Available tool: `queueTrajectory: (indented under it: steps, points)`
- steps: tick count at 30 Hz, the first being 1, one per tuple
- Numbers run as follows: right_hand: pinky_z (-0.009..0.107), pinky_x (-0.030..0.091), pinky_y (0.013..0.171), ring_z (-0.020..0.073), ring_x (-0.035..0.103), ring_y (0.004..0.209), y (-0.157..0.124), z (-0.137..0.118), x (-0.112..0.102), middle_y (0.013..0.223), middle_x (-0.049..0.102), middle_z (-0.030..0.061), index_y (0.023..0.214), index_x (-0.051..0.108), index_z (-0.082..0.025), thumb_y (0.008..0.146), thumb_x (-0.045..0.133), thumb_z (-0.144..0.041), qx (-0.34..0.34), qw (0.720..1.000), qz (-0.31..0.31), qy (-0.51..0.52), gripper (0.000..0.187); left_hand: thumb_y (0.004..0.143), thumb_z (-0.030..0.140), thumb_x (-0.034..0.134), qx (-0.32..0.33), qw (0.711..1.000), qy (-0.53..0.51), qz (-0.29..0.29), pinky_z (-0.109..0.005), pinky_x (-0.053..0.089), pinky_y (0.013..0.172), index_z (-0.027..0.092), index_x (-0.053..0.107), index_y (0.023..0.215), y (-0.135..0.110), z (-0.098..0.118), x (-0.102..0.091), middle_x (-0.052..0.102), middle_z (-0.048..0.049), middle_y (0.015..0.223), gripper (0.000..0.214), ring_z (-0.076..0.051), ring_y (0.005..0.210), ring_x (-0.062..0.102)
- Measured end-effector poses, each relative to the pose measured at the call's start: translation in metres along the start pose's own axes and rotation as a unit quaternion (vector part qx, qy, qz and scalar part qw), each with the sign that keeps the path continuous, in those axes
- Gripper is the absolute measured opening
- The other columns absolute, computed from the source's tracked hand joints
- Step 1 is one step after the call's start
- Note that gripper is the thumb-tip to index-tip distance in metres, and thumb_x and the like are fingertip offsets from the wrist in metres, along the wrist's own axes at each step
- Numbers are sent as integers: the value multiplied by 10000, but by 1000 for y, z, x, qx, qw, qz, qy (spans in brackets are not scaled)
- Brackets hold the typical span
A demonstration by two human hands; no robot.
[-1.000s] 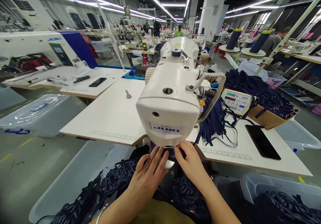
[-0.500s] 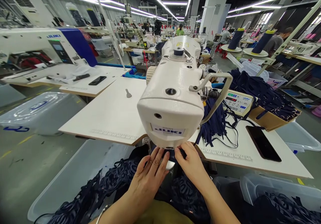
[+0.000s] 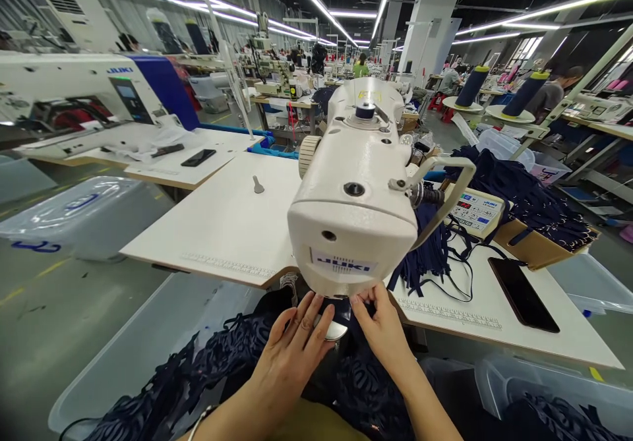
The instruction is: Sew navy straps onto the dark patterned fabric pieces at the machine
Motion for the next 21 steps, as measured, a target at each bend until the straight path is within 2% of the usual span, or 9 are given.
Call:
queueTrajectory:
  steps: [2,6,8,13,16,18,21]
  points:
    - [282,447,684,181,576,809,0,5,-2,868,599,19,1018,479,-216,971,427,-443,-14,1000,-14,-19,238,970,380,454,-8,1000,1,-2,-334,181,1147,166,547,1281,-1,-1,1,530,-119,1355,389,-205,1242,509]
    - [331,430,703,194,538,727,-3,15,-6,742,559,10,787,516,-220,996,373,-419,-84,985,-72,-133,322,966,396,464,-11,1000,-4,0,-331,185,1141,186,543,1285,-2,-2,2,526,-107,1361,391,-196,1242,507]
    - [355,440,713,208,548,730,-7,24,-11,738,575,19,767,535,-224,992,382,-407,-100,978,-82,-165,328,966,386,466,-12,1000,-7,-3,-331,190,1138,192,540,1289,-2,-1,2,522,-102,1366,383,-195,1244,505]
    - [378,488,860,246,620,947,-20,52,-34,993,678,54,981,628,-255,946,475,-433,-43,989,-67,-122,238,965,371,475,-3,1000,-11,-14,-333,214,1124,193,528,1303,-1,1,1,507,-94,1383,386,-206,1254,494]
    - [354,501,866,240,630,937,-28,60,-51,992,680,49,957,628,-251,910,519,-482,9,994,-50,-99,260,965,352,481,1,1000,-15,-10,-340,207,1121,190,527,1304,-1,0,2,502,-92,1388,379,-209,1260,487]
    - [337,498,869,236,627,931,-34,57,-63,973,675,47,928,626,-251,906,523,-492,22,995,-41,-94,263,968,347,474,2,1000,-14,-9,-343,214,1111,189,521,1309,0,0,3,505,-89,1385,379,-209,1262,483]
    - [311,505,846,230,622,935,-45,38,-82,980,657,53,978,618,-266,930,487,-470,12,995,-47,-93,247,970,352,467,5,1000,-14,-16,-360,247,1083,183,502,1324,1,2,3,509,-93,1383,394,-226,1264,480]
Point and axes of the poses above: each hand's wrist, its own y-axis towards the middle knuckle, its own x-axis out of the palm, z = x × y, the point moved 5 cm from there along y, towards the middle knuckle
